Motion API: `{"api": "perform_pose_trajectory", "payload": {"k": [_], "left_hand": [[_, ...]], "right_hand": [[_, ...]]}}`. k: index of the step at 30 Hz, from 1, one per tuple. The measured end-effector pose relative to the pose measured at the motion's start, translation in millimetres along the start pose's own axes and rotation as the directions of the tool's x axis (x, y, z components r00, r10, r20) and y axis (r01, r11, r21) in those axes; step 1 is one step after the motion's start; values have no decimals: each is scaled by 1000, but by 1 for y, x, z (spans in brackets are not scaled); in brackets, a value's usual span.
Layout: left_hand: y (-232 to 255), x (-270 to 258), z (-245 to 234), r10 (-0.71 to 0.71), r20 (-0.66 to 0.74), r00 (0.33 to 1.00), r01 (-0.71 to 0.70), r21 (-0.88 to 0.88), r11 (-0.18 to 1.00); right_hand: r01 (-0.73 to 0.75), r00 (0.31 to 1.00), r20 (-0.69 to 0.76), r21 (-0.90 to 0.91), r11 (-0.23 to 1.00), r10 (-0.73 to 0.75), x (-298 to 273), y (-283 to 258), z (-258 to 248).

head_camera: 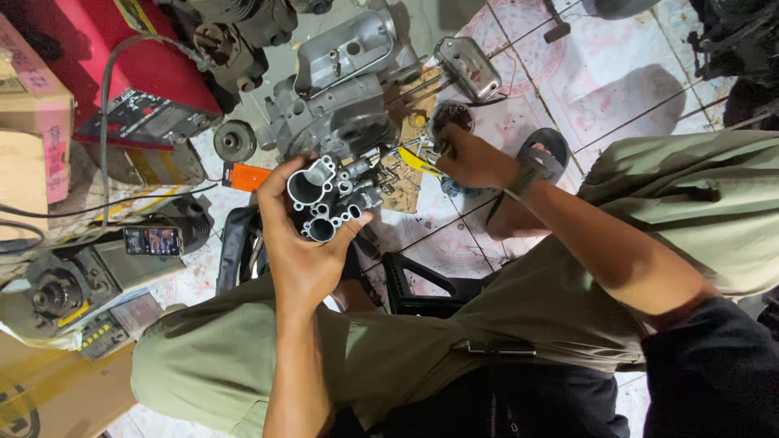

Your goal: The person works on a disassembled engine component, using a screwdriver to remove a bolt and then using pliers to extract a small pin from a metal part. The person handles the engine casing and small hardware throughout the process.

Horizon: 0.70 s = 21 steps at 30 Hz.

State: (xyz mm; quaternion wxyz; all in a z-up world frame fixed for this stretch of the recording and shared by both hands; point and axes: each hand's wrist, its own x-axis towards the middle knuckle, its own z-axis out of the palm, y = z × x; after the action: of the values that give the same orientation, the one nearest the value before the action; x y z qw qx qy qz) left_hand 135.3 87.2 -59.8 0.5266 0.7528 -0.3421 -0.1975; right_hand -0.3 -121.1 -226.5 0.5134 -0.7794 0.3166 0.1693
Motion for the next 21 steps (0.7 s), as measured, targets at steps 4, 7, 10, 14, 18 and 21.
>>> {"api": "perform_pose_trajectory", "payload": {"k": [4,7,10,14,18,21], "left_hand": [[-4,0,-2,-18,-17,1000,17,-44,999],[-6,0,-4,-33,-23,999,33,-17,999],[-11,2,-3,-59,-40,997,59,-2,998],[-17,2,-2,-141,-46,989,140,-28,990],[-25,4,-1,-175,-48,983,175,-9,985],[-27,5,1,-238,-41,970,238,5,971]], "right_hand": [[69,997,-25,-73,995,-71,56,54,44],[123,990,-59,-94,988,-129,84,83,84],[383,879,-240,-159,910,-412,117,125,136],[0,910,-389,-342,940,-142,168,166,204],[-70,979,-202,-323,944,4,144,123,181],[-111,968,-249,-394,913,10,162,137,202]]}}
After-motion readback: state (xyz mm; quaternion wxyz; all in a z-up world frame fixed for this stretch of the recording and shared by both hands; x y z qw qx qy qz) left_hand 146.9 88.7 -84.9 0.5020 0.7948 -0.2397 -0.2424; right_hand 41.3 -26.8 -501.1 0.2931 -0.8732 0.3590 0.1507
